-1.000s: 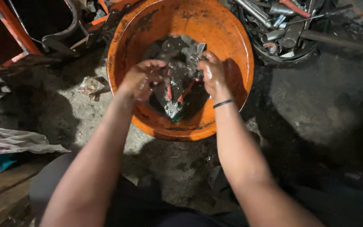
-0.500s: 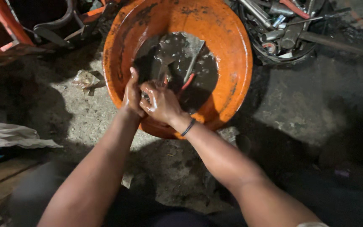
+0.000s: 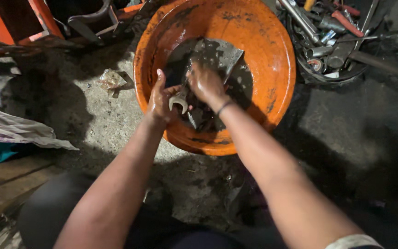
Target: The person washes various metal tools, including wrenches, pliers, and screwdrivers, in an orange plastic basin filled with water. They scrub the tools by hand, rinsing them in the water and handling them one by one to remove dirt and grime.
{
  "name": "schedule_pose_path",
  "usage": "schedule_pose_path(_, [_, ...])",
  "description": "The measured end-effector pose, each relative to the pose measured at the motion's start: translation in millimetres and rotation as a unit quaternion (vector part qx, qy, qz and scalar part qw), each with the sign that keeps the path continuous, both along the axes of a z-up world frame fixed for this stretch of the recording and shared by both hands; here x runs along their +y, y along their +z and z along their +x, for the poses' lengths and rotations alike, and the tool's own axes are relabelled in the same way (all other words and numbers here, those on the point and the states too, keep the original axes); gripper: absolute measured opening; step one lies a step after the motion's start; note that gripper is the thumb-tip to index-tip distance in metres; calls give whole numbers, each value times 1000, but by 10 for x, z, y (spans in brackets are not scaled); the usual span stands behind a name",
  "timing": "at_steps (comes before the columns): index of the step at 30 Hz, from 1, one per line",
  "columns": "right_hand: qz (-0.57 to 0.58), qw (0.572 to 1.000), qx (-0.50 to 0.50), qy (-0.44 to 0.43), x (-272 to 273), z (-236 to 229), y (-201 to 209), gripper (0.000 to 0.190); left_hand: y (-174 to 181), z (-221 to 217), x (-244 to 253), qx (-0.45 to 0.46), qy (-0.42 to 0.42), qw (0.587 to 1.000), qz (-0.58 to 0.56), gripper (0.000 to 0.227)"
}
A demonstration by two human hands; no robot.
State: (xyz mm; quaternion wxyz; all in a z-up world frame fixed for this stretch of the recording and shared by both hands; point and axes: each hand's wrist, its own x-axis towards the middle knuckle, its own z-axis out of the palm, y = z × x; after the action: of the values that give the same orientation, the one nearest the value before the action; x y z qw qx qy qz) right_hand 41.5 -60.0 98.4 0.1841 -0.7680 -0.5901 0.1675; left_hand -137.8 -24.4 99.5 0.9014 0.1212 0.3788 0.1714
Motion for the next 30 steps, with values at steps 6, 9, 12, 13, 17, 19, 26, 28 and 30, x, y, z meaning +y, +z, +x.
schedule_pose_path(6, [163,982,-6,95,-491,-537,-136,36,-20,-34,132,88,-52,994,-23,115])
schedule_pose_path(9, [99,991,-86,38,-164,-165,-398,42,-209,44,127,131,-39,990,-27,105])
schedule_pose_path(12, [29,988,-150,-4,160,390,-455,26,-357,107,49,21,-33,999,-20,96])
schedule_pose_path(13, [12,993,-117,-6,146,371,-465,28,-384,86,36,40,-21,999,-25,86])
schedule_pose_path(17, [-13,1000,17,-20,8,27,-311,27,-403,126,132,81,-12,997,9,34])
schedule_pose_path(19, [24,999,42,3,-270,-287,-215,22,-400,114,38,123,-18,992,21,24])
schedule_pose_path(26, [62,996,-46,-48,-451,354,-198,15,-700,161,-42,19,-125,990,59,33])
schedule_pose_path(28, [16,988,-124,-86,-470,582,-182,24,-796,142,15,-1,-134,988,74,38])
schedule_pose_path(30, [67,993,-55,-75,-465,410,-192,15,-791,161,80,55,-139,988,37,36])
